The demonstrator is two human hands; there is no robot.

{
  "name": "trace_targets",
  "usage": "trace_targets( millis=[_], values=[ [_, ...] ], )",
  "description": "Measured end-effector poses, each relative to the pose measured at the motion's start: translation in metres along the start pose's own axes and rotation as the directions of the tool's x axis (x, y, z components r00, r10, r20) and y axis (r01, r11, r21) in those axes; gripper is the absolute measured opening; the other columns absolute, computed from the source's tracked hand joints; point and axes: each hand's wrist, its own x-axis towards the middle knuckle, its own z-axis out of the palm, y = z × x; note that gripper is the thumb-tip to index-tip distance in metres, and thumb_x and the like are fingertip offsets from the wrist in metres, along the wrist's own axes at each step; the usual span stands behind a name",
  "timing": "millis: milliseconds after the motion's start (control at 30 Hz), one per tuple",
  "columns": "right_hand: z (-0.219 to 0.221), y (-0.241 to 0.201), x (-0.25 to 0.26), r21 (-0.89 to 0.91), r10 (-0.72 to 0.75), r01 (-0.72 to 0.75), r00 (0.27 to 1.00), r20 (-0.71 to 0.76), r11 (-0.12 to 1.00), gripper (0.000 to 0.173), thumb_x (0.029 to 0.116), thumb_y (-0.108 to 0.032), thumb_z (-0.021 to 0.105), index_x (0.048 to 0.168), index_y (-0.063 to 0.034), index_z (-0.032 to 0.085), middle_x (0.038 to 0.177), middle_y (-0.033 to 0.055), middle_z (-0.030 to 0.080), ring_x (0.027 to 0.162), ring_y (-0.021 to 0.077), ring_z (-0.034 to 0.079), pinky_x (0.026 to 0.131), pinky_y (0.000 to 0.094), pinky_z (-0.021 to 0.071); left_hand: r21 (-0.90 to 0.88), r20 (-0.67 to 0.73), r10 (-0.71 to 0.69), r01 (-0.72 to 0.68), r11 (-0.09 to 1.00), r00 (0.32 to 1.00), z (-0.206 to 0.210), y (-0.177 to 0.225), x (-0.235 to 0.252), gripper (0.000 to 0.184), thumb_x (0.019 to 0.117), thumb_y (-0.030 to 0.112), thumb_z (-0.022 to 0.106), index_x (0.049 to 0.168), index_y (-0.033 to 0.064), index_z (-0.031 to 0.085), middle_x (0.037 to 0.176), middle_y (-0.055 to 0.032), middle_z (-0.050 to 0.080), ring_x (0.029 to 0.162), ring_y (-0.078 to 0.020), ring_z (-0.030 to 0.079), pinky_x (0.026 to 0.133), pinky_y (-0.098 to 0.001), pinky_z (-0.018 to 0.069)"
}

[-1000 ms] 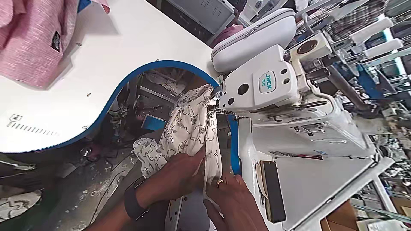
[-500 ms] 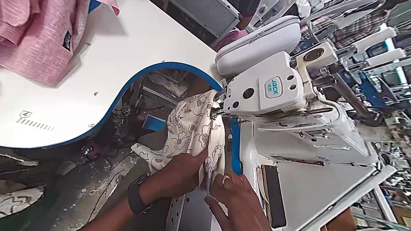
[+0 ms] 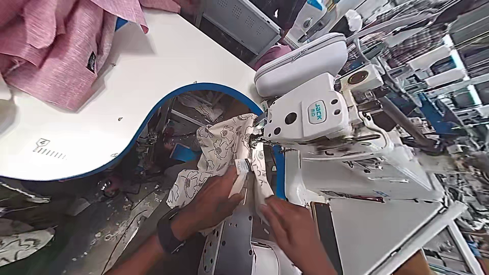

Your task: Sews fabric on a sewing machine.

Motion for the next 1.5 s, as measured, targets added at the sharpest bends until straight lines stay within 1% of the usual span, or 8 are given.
trace_targets(
  millis=[100,233,333,433,533,633,867,1500],
  values=[
    [-0.040,0.039,-0.008,-0.043,0.070,-0.073,0.996,-0.055,0.996,0.042,0.0990,-0.038,0.052,0.078,-0.0078,0.073,0.070,0.0055,0.063,0.065,0.0155,0.060,0.057,0.0316,0.0481,0.206,0.077,-0.072,0.055,0.977,0.994,-0.003,0.031,0.019,0.065,0.0966,0.021,0.070,0.153,0.0037,0.042,0.090,-0.0190,0.069,0.083,-0.0359,0.067,0.081,-0.0549,0.0525],
    [-0.050,0.045,-0.008,-0.261,0.046,-0.077,0.991,-0.126,0.962,0.041,0.0974,-0.033,0.050,0.082,-0.0066,0.077,0.079,0.0099,0.072,0.076,0.0306,0.068,0.068,0.0479,0.0519,0.574,0.236,-0.142,-0.020,0.818,0.961,0.042,0.072,0.075,0.020,0.0989,-0.004,0.051,0.110,-0.0106,0.066,0.113,-0.0310,0.065,0.111,-0.0477,0.063,0.087,-0.0611,0.0499],
    [-0.016,0.033,-0.038,-0.270,0.051,-0.079,0.993,-0.108,0.960,0.034,0.0960,-0.022,0.052,0.084,-0.0031,0.077,0.072,0.0120,0.072,0.073,0.0353,0.072,0.094,0.0668,0.0475,0.513,0.118,-0.166,0.082,0.854,0.979,0.048,0.068,0.037,0.041,0.0957,0.000,0.060,0.134,-0.0124,0.051,0.100,-0.0261,0.069,0.098,-0.0453,0.068,0.082,-0.0584,0.0524],
    [0.020,0.011,-0.056,-0.201,0.015,-0.053,0.983,-0.184,0.978,0.027,0.0941,-0.017,0.054,0.083,-0.0052,0.075,0.072,0.0087,0.072,0.073,0.0235,0.072,0.090,0.0411,0.0557,0.405,-0.169,-0.036,0.103,0.909,0.985,0.045,0.035,-0.014,0.081,0.0855,0.016,0.077,0.154,-0.0040,0.039,0.069,-0.0143,0.067,0.063,-0.0364,0.067,0.063,-0.0519,0.0545],
    [0.031,-0.028,-0.057,-0.157,-0.057,0.007,0.948,-0.313,0.988,0.021,0.0924,-0.014,0.059,0.080,-0.0045,0.074,0.064,0.0070,0.066,0.060,0.0172,0.065,0.058,0.0249,0.0518,0.251,-0.260,0.065,0.002,0.968,0.963,0.058,0.011,-0.028,0.032,0.0852,0.014,0.072,0.114,0.0005,0.073,0.066,-0.0120,0.066,0.058,-0.0306,0.066,0.056,-0.0507,0.0523],
    [0.048,-0.052,-0.054,-0.198,-0.116,0.034,0.900,-0.421,0.980,0.017,0.0915,-0.011,0.061,0.084,-0.0064,0.075,0.055,0.0016,0.054,0.053,0.0119,0.051,0.054,0.0176,0.0414,0.285,-0.352,0.173,-0.071,0.956,0.920,0.065,0.002,-0.019,0.007,0.0817,0.007,0.064,0.081,0.0054,0.070,0.058,-0.0089,0.060,0.053,-0.0273,0.063,0.049,-0.0462,0.0453],
    [0.062,-0.037,-0.028,-0.100,-0.054,0.004,0.867,-0.496,0.995,0.007,0.0931,-0.012,0.068,0.086,-0.0114,0.070,0.089,0.0079,0.061,0.087,0.0094,0.061,0.079,0.0122,0.0495,0.280,-0.490,0.281,-0.156,0.947,0.825,0.077,-0.017,-0.029,0.021,0.0866,0.013,0.060,0.067,0.0080,0.066,0.052,-0.0031,0.054,0.046,-0.0160,0.052,0.048,-0.0342,0.0388],
    [0.088,-0.006,0.034,0.057,0.183,-0.181,0.823,-0.538,0.982,0.020,0.0943,-0.006,0.053,0.088,-0.0010,0.072,0.108,0.0157,0.077,0.096,0.0216,0.075,0.081,0.0265,0.0565,0.622,-0.554,0.579,-0.166,0.765,0.598,0.060,-0.028,0.061,0.020,0.0909,0.011,0.060,0.083,0.0043,0.077,0.060,-0.0067,0.066,0.055,-0.0211,0.064,0.057,-0.0370,0.0472]
  ],
)
